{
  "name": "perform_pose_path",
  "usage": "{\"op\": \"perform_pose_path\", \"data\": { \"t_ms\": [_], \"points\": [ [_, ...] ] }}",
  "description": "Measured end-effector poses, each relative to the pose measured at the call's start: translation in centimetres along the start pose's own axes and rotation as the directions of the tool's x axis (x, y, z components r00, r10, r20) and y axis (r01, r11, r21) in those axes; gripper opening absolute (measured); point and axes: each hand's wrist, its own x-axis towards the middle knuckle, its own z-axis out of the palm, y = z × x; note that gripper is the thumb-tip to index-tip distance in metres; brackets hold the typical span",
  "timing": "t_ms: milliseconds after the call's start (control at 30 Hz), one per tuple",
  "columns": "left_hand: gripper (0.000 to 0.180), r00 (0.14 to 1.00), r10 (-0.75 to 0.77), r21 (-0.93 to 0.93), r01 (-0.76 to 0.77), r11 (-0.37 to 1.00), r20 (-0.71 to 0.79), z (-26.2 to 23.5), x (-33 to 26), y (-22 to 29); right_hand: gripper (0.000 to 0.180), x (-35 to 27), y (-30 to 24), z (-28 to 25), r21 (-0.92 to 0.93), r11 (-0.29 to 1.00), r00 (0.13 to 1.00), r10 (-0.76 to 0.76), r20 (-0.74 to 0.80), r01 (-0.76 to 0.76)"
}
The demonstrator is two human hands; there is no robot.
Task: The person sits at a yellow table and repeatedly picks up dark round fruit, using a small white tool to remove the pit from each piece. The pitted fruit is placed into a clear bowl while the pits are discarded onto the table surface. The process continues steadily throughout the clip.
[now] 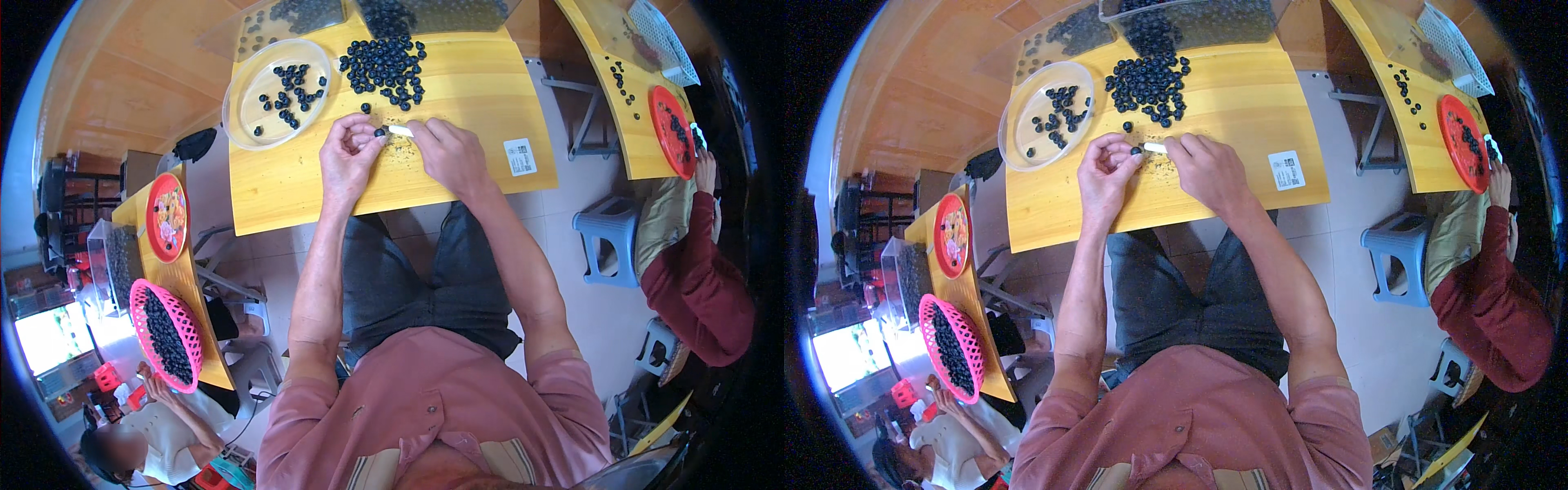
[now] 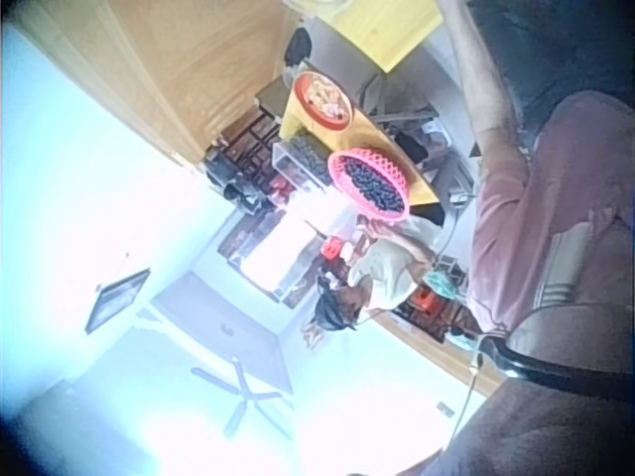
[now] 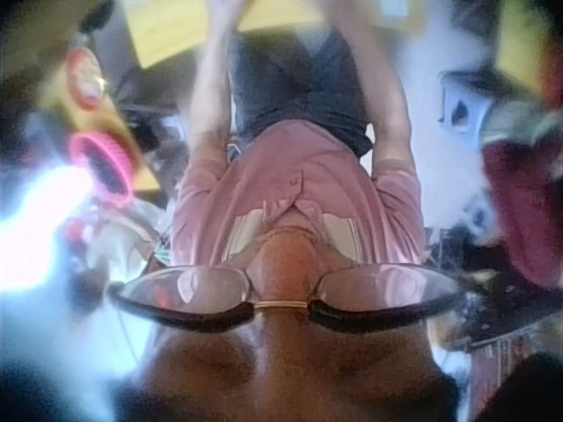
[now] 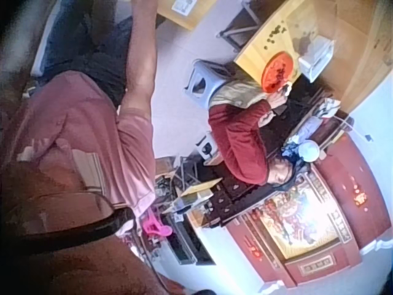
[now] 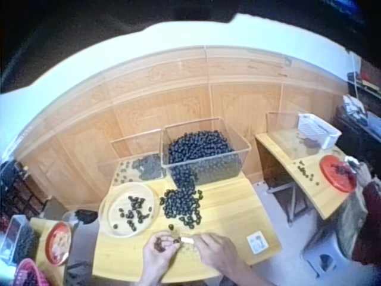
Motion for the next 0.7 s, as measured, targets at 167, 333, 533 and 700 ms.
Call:
{"op": "perform_pose_path", "data": {
  "t_ms": [167, 333, 533, 700],
  "points": [
    [0.039, 0.999, -0.025, 0.006, 0.025, 1.0, 0.02, 0.06, -0.09, 0.27, 0.02, 0.04, -0.21, -0.48, 0.007, 0.999, 0.998, -0.037, 0.045, 0.037],
    [0.039, 1.0, -0.013, 0.035, 0.012, 0.999, 0.028, 0.03, -0.12, 0.32, 0.021, -0.04, -0.3, -0.45, 0.001, 1.0, 0.998, -0.025, 0.063, 0.025],
    [0.04, 1.0, 0.003, -0.004, -0.003, 1.0, 0.026, 0.05, -0.11, 0.13, 0.018, -0.08, -0.1, -0.17, 0.014, 1.0, 0.997, 0.017, 0.07, -0.018],
    [0.038, 1.0, 0.018, -0.119, -0.016, 0.993, 0.012, -0.1, -0.36, -0.12, 0.018, -0.02, -0.01, 0.19, -0.007, 0.998, 0.995, 0.065, 0.073, -0.065]
  ]
}}
